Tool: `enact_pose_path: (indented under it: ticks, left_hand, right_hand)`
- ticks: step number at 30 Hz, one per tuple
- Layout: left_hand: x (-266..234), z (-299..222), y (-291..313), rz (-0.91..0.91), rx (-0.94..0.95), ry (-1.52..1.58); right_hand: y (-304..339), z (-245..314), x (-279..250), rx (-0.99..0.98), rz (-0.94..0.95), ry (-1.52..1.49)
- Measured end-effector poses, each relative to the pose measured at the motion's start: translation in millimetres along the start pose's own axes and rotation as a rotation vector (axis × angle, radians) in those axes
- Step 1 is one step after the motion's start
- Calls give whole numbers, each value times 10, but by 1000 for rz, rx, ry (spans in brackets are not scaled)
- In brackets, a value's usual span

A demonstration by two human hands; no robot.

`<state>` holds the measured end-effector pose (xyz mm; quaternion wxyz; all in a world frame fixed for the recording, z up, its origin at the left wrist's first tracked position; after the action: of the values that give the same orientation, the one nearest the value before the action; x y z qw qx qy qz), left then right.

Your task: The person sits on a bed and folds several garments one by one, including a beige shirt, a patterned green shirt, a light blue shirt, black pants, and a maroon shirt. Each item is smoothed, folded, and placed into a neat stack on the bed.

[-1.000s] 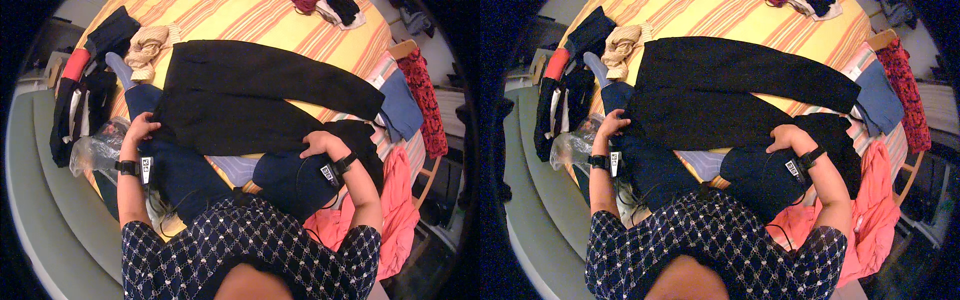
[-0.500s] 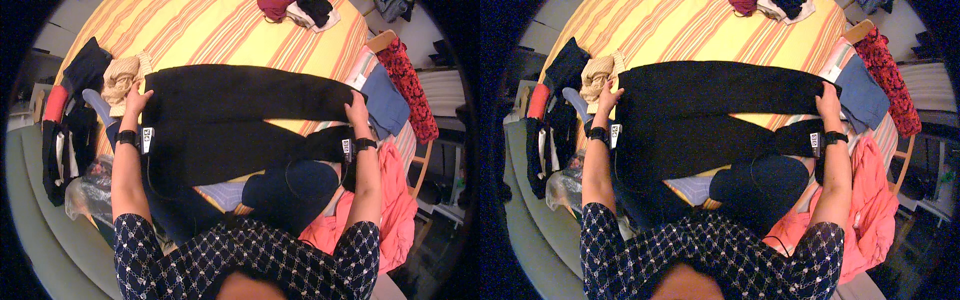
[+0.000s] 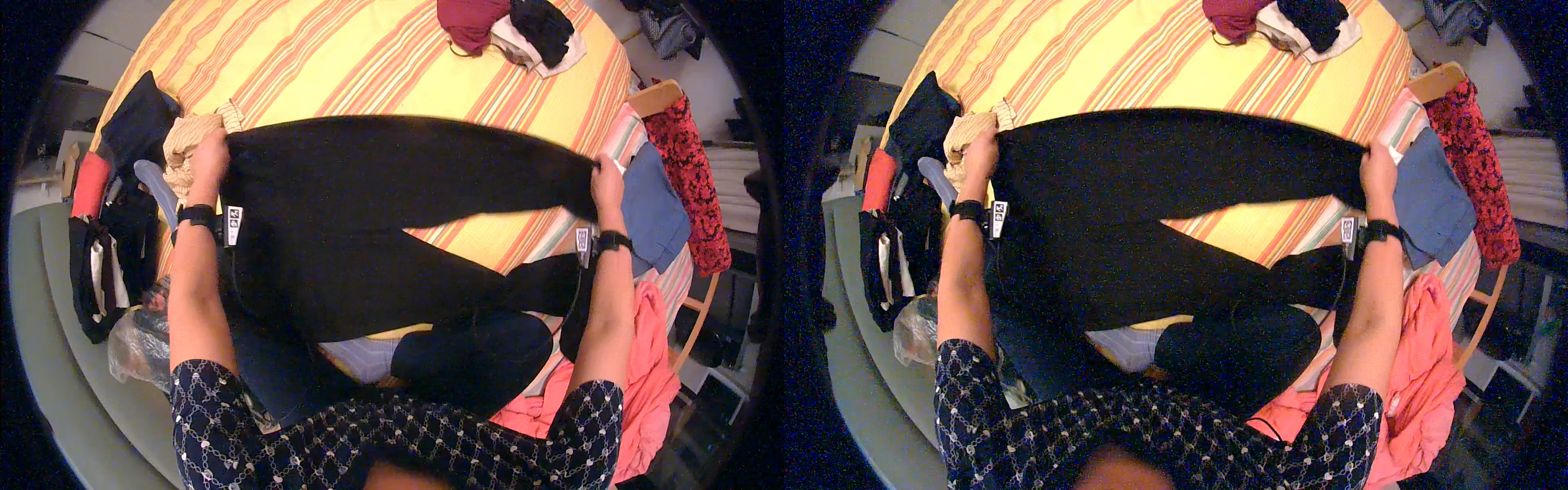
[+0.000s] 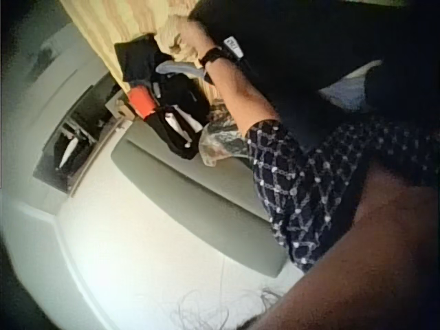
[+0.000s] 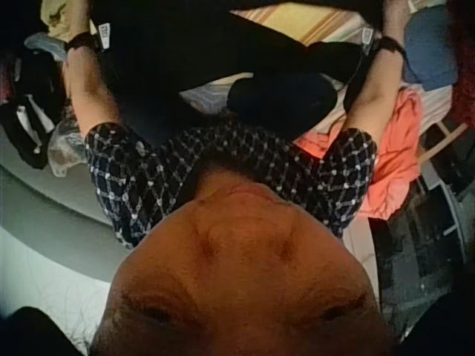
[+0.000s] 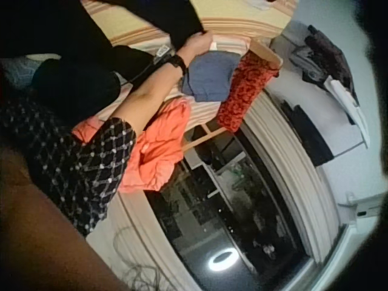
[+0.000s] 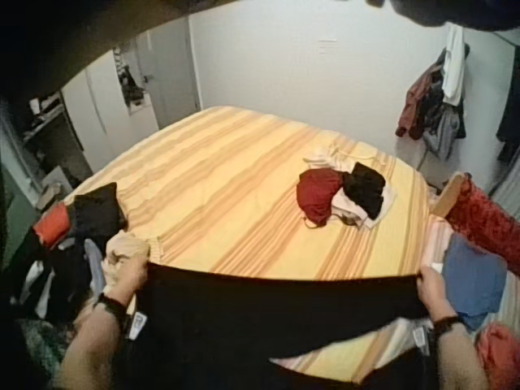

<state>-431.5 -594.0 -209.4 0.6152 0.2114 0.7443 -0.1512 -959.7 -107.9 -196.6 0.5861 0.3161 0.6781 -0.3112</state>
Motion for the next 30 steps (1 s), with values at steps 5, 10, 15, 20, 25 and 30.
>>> enact_pose_path:
  ticks: [5, 10, 15, 20, 25, 30]
  left_hand:
    - [-48, -161, 176, -168, 60, 67]
    - [355, -355, 1029, 168, 433, -89]
    - [49, 356, 1414, 177, 62, -185]
    - [-263, -147, 2355, 89, 468, 202]
    - [-4, -556, 3292, 616, 636, 62]
    - [22, -299, 3097, 469, 636, -82]
  right_hand:
    - [225, 567, -140, -349, -287, -202]
    - [878, 70, 347, -207, 171, 348]
    - [1752, -723, 1, -232, 41, -79]
    - [2580, -1229, 233, 414, 339, -191]
    - [2865, -1052, 613, 428, 226, -206]
    - [2729, -1338, 622, 855, 178, -852]
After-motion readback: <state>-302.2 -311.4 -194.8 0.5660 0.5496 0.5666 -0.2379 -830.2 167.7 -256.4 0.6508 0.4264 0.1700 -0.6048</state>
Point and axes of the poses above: each hand's wrist, its own y-axis away from the middle knuckle, its own x-axis out of the palm, z = x × y, the point moved 6 cm from there along -y, towards the middle knuckle, and after that the axes turned 13 degrees about y, right-handed, at the moved point
